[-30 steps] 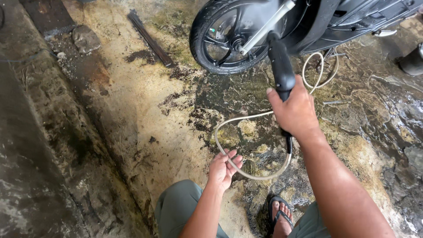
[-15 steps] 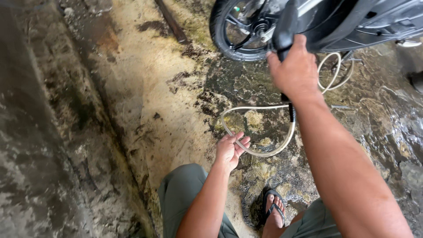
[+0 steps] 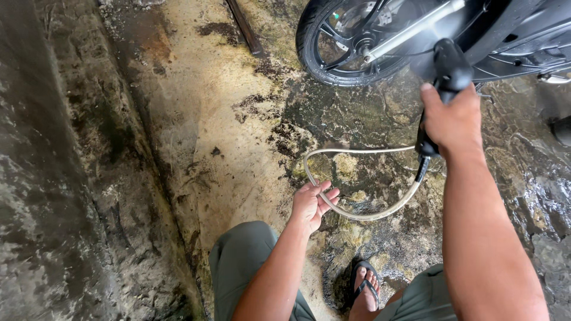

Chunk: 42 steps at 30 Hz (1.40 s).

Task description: The person uses a high-pressure water spray gun to wash a black motorcycle. They systematically clean the front wheel, engine area, and body panels, moving around the vehicle to reach different sections. The person holds the spray gun in their right hand and manages the hose with their left hand.

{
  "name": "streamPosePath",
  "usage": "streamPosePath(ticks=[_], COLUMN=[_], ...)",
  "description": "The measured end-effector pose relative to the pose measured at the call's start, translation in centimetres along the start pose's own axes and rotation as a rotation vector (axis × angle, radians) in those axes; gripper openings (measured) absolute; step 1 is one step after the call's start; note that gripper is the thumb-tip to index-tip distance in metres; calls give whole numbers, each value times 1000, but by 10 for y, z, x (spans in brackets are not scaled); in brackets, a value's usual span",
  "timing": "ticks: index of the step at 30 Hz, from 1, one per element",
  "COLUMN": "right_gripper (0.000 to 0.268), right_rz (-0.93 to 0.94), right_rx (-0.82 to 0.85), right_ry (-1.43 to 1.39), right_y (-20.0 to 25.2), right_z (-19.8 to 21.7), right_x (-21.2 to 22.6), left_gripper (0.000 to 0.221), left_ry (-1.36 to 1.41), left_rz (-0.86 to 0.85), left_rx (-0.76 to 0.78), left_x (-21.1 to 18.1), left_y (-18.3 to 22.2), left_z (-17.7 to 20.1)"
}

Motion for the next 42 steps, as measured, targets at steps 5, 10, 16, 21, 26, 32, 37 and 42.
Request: streamPosePath(ticks=[5, 10, 16, 21, 26, 32, 37, 42], right_gripper=[25, 22, 30, 34, 26, 25, 22, 20], right_rz=[25, -172, -212, -228, -200, -50, 4, -19], right_rx=[-20, 152, 113, 211, 99, -152, -247, -212], right_ry=[-158, -344, -568, -618, -693, -808, -895, -1098], right_y=[-24, -23, -15, -2, 0, -9, -8, -12], right_z=[11, -7, -30, -37, -14, 34, 37, 17], right_x=[-60, -96, -118, -109, -123, -128, -119, -126], left_gripper=[14, 23, 34, 34, 29, 27, 26, 20], left_ry=[-46, -154, -193, -168, -184, -64, -17, 81], left_rz=[-3, -20, -75, -88, -101, -105, -126, -192], left_rx=[-22, -75, 47, 97, 113, 167, 208, 286], left_x=[0, 3, 8, 1, -1, -1, -10, -42], left_y=[9, 12, -13, -5, -2, -6, -16, -2], left_z=[-4, 0, 18, 14, 9, -5, -9, -35])
Point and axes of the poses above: each hand's wrist, its own y-axis away from the middle knuckle, its own z-axis out of the back of the hand, x = y × z, the point moved 8 cm from there along -y, towards the middle knuckle, and after that the axes turned 8 degrees about -z, right-handed, at the moved point
